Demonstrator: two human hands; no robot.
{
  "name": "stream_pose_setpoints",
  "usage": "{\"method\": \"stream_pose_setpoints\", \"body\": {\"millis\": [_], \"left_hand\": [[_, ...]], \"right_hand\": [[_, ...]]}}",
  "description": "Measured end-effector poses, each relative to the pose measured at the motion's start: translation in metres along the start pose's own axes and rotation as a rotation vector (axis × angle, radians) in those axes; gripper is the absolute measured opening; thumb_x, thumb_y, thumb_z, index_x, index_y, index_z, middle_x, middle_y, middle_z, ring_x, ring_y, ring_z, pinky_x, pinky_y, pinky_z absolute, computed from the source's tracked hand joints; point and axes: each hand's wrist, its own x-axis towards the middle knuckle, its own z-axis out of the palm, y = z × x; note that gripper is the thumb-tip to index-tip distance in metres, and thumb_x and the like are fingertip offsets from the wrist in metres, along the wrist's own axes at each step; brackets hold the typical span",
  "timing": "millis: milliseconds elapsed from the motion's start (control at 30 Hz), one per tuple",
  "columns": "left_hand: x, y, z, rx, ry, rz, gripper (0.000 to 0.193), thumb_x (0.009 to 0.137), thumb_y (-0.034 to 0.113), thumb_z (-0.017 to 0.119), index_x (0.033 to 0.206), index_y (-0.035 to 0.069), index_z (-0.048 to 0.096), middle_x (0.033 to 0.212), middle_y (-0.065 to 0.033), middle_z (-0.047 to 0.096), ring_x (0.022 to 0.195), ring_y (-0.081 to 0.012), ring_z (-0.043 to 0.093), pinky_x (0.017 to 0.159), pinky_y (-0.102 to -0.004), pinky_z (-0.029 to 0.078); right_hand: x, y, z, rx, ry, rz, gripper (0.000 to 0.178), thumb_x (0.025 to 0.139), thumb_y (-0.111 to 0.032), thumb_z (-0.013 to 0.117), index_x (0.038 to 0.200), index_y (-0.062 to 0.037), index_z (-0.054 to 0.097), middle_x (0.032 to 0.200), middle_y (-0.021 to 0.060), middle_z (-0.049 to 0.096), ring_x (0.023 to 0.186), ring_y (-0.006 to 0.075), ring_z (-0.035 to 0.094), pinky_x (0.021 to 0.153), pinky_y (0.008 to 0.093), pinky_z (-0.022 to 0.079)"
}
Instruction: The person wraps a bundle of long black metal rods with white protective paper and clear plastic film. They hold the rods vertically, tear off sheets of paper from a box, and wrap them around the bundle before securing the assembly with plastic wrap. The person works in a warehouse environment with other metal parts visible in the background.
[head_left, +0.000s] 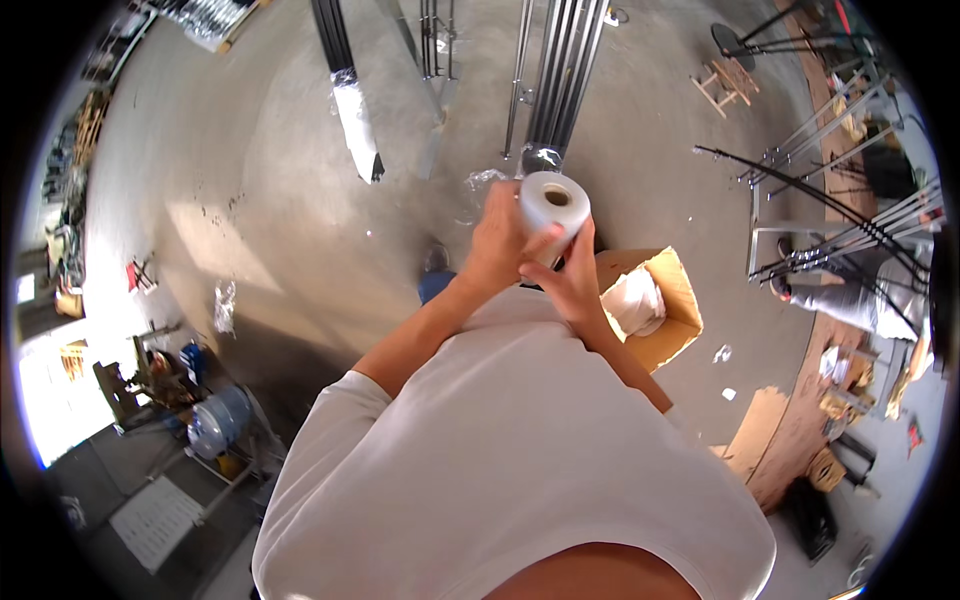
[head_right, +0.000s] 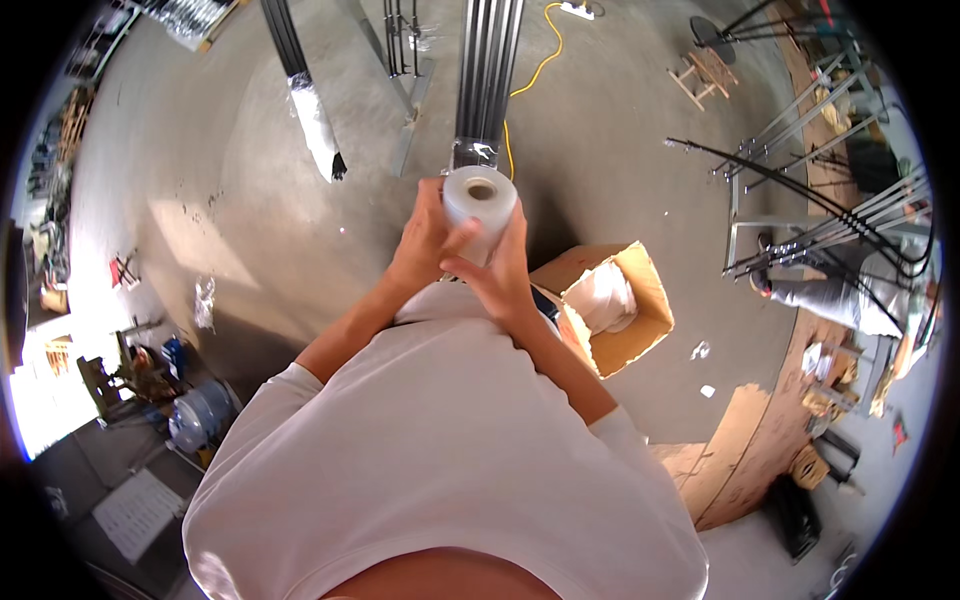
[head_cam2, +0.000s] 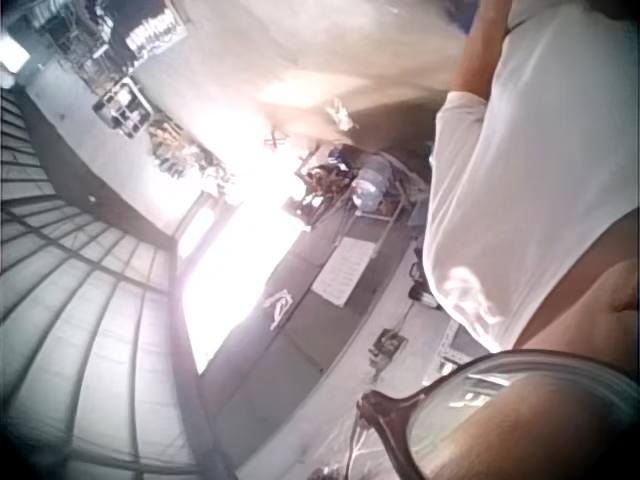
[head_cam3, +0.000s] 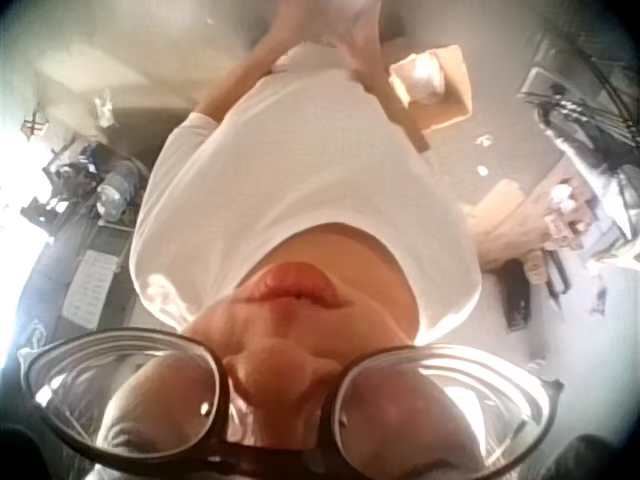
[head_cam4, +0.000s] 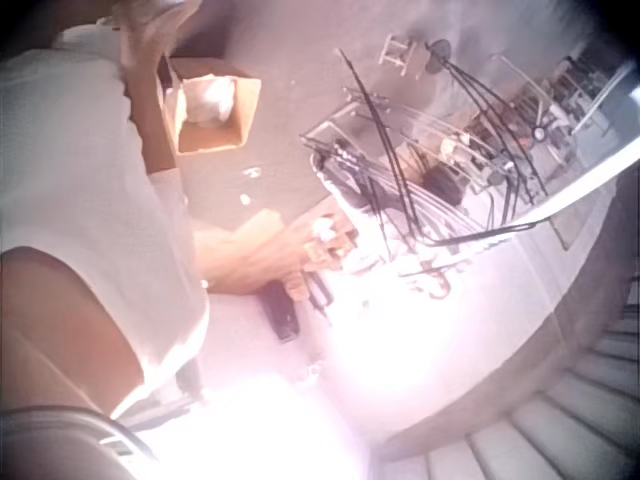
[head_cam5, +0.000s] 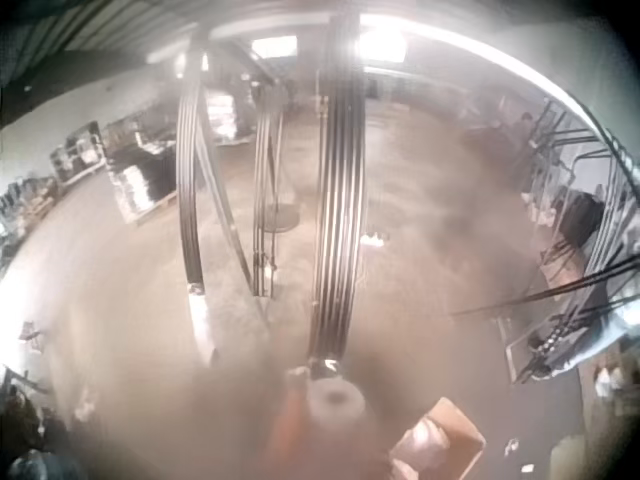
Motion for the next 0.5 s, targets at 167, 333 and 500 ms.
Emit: {"method": "stream_pose_setpoints", "body": {"millis": [167, 333, 500], "left_hand": [[0.015, 0.003, 0.006, -0.482, -0.112, -0.207, 0.041, 0.087, 0.040, 0.048, 0.097, 0.001, 0.039, 0.095, -0.0105, 0.045, 0.088, -0.0158, 0.044, 0.076, -0.0292, 0.039], [0.066, -0.016, 0.002, -0.155, 0.313, -0.062, 0.032, 0.085, 0.032, 0.055, 0.085, 0.000, 0.053, 0.074, -0.0028, 0.056, 0.068, -0.0102, 0.051, 0.067, -0.0241, 0.042], [0.099, -0.022, 0.017, -0.637, -0.235, -0.221, 0.031, 0.087, 0.028, 0.052, 0.089, -0.002, 0.059, 0.084, -0.0066, 0.062, 0.078, -0.0119, 0.057, 0.072, -0.0261, 0.044]], "right_hand": [[0.017, -0.011, -0.005, -0.211, 0.345, 0.104, 0.071, 0.056, -0.012, 0.078, 0.113, -0.0011, 0.037, 0.107, 0.0117, 0.050, 0.099, 0.0225, 0.052, 0.083, 0.0334, 0.043], [0.023, -0.002, -0.012, -0.302, 0.343, 0.155, 0.076, 0.054, -0.020, 0.080, 0.114, -0.0029, 0.036, 0.102, 0.0119, 0.055, 0.095, 0.0239, 0.055, 0.082, 0.0339, 0.044], [0.027, 0.003, -0.029, -0.271, 0.334, 0.151, 0.068, 0.057, -0.017, 0.078, 0.112, -0.0005, 0.041, 0.102, 0.0108, 0.055, 0.093, 0.0198, 0.054, 0.081, 0.0321, 0.043]]}}
